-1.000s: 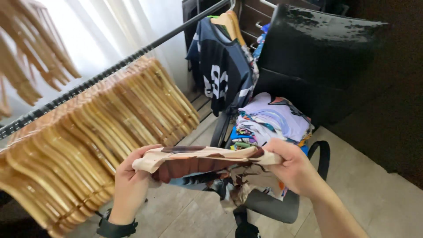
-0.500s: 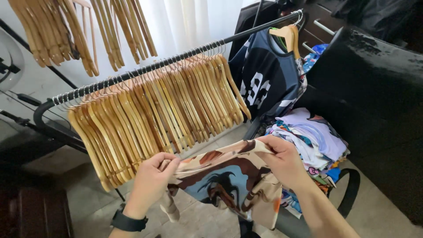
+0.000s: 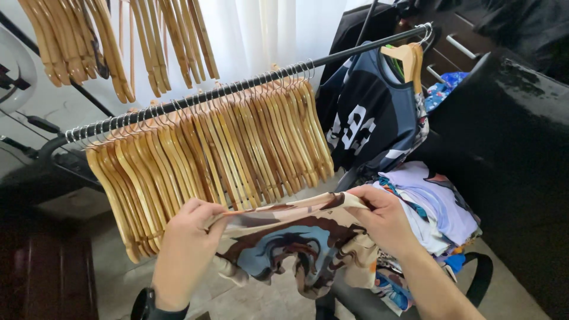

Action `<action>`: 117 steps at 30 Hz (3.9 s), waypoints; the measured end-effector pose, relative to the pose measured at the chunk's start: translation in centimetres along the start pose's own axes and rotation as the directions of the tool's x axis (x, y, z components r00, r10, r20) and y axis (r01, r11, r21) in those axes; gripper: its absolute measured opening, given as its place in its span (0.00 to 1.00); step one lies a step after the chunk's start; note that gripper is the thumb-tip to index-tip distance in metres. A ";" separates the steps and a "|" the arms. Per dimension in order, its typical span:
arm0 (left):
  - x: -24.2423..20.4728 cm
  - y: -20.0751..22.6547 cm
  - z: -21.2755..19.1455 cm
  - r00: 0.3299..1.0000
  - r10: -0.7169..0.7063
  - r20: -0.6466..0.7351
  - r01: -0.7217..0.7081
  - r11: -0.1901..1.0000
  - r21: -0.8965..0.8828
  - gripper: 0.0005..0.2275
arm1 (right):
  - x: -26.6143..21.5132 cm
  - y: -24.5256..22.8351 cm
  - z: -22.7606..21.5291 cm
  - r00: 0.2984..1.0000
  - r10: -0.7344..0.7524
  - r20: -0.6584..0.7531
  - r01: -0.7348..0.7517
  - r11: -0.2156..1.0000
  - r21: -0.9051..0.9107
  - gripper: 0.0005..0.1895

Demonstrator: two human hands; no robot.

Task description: Hanging t-shirts onto wooden hangers and placing them on a clothing rack.

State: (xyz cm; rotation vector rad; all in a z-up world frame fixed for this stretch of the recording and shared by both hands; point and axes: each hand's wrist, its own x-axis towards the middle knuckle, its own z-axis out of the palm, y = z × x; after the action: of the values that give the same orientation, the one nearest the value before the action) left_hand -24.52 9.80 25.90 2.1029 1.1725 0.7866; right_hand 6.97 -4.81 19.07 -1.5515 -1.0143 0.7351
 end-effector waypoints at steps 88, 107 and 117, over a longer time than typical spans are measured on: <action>0.4 2.3 2.0 0.997 -0.050 0.053 0.052 0.997 -0.052 0.05 | 0.7 -8.1 -0.4 0.892 0.244 0.381 -0.006 0.848 -0.529 0.14; 0.4 0.6 1.6 0.953 0.187 0.236 -0.145 0.972 -0.185 0.15 | 2.4 -14.3 -0.8 0.925 0.217 0.313 -0.060 0.895 -0.443 0.07; 1.2 6.6 2.0 0.945 0.328 -0.005 -0.317 0.908 -0.275 0.17 | 3.2 -14.0 -1.0 0.926 0.003 0.378 0.170 0.890 -0.423 0.08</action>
State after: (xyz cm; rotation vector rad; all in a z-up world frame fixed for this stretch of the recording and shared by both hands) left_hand -19.08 7.63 29.74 2.0898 0.6530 0.9866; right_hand 6.12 -1.71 33.12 -1.7818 -1.6166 0.7850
